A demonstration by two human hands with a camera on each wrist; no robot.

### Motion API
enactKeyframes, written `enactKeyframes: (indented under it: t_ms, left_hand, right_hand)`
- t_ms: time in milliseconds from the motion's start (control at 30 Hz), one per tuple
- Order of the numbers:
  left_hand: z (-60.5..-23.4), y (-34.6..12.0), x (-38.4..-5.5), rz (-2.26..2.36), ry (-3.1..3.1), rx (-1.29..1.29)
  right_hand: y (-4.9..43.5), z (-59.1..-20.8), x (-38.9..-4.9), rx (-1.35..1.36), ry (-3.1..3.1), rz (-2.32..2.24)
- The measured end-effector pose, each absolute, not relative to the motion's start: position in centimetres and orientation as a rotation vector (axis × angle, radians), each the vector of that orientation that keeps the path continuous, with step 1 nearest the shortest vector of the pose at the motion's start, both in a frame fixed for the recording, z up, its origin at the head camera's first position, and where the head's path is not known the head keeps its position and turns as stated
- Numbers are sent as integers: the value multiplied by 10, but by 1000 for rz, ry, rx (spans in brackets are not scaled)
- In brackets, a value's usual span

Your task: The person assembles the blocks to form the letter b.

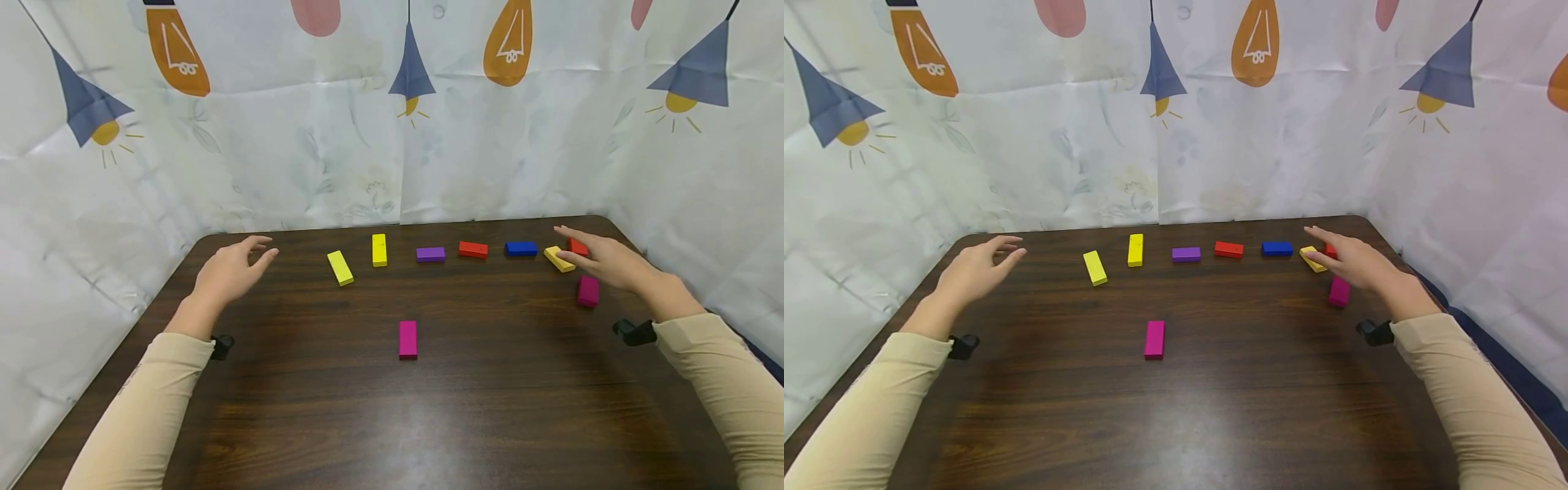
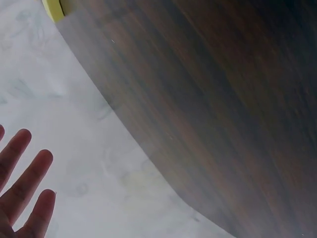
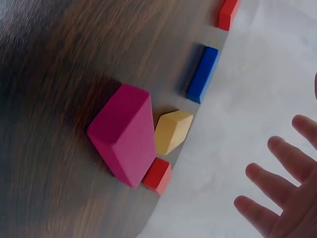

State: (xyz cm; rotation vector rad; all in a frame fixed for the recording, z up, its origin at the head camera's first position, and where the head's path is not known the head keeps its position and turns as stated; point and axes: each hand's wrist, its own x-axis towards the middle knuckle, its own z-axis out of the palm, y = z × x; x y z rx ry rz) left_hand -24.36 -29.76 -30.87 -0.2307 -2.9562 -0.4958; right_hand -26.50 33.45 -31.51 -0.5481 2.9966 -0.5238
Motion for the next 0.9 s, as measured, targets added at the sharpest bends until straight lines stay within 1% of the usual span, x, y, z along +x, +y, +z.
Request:
enactKeyframes:
  t_ms: [200,900]
  left_hand:
    - [-309,-287,-240,-506,-2972,-278]
    - [-311,-244,-220,-477,-2985,-439]
  right_hand:
    - [329,-314,-263,-538,2983,-566]
    - [296,-322,-257,-718,2955,-730]
